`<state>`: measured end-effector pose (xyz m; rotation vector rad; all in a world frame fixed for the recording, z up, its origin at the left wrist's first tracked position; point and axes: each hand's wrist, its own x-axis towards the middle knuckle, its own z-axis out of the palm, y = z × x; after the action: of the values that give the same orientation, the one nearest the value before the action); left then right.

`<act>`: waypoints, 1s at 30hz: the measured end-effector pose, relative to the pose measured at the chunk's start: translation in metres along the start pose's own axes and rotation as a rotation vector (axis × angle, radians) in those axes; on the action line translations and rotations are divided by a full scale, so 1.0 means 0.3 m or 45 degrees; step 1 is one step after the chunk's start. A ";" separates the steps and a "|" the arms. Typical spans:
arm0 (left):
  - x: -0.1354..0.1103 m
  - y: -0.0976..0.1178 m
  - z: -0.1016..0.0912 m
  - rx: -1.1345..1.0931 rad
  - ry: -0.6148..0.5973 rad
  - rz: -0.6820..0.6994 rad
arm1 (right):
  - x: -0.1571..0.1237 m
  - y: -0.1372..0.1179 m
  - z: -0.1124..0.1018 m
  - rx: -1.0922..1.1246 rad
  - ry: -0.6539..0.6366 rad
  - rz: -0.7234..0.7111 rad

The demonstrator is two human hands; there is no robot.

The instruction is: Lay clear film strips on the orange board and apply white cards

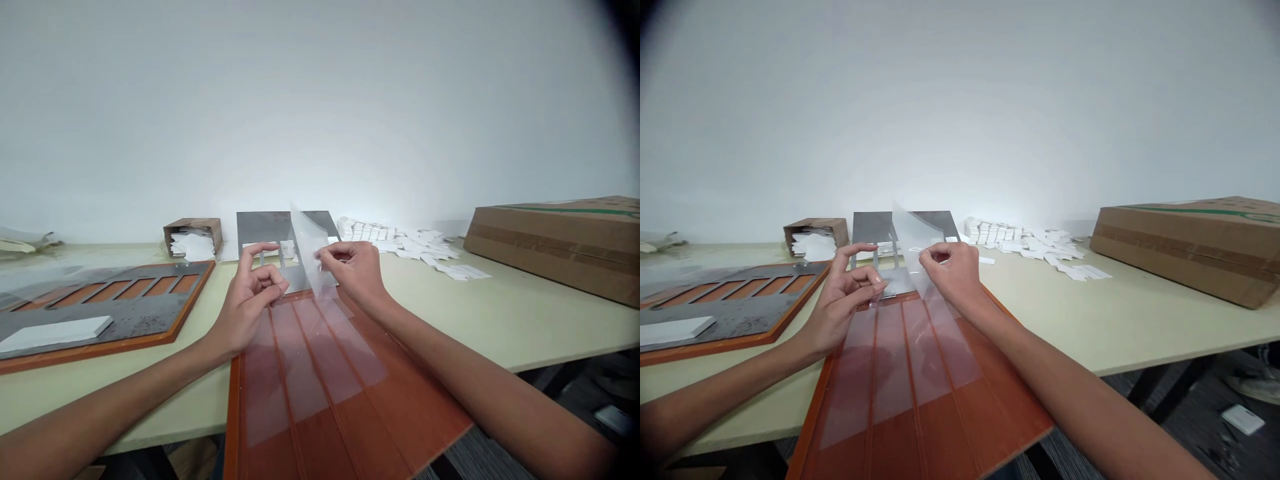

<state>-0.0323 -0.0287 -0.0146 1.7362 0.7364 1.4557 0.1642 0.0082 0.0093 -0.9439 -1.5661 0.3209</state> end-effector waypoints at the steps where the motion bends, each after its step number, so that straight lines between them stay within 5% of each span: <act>1: 0.002 0.000 -0.001 -0.014 -0.004 -0.020 | 0.003 0.005 -0.003 0.000 0.014 0.011; 7: 0.008 -0.029 -0.025 -0.044 -0.267 -0.058 | 0.000 0.013 -0.007 -0.038 -0.029 -0.275; 11: 0.049 0.010 -0.108 0.153 -0.189 0.370 | -0.009 0.010 -0.005 -0.178 -0.106 -0.621; 13: 0.089 0.062 -0.166 0.424 -0.174 0.609 | -0.013 0.008 -0.004 -0.189 -0.162 -0.728; 15: 0.133 0.116 -0.216 0.795 -0.238 0.669 | -0.018 0.004 -0.003 -0.175 -0.244 -0.791; 19: 0.205 0.171 -0.252 1.211 -0.581 0.673 | -0.031 -0.011 -0.001 -0.168 -0.419 -0.851; 23: 0.252 0.164 -0.218 1.146 -0.847 0.591 | -0.038 -0.035 -0.007 -0.150 -0.535 -0.917; 26: 0.273 0.159 -0.203 1.072 -0.872 0.573 | -0.030 -0.058 -0.019 -0.117 -0.575 -0.884; 30: 0.271 0.157 -0.224 1.146 -0.719 0.661 | -0.003 -0.088 -0.038 -0.080 -0.529 -0.731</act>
<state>-0.0841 0.0226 0.0752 3.0365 0.6935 0.8391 0.1644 -0.0125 0.0293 -0.4499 -2.1591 0.0579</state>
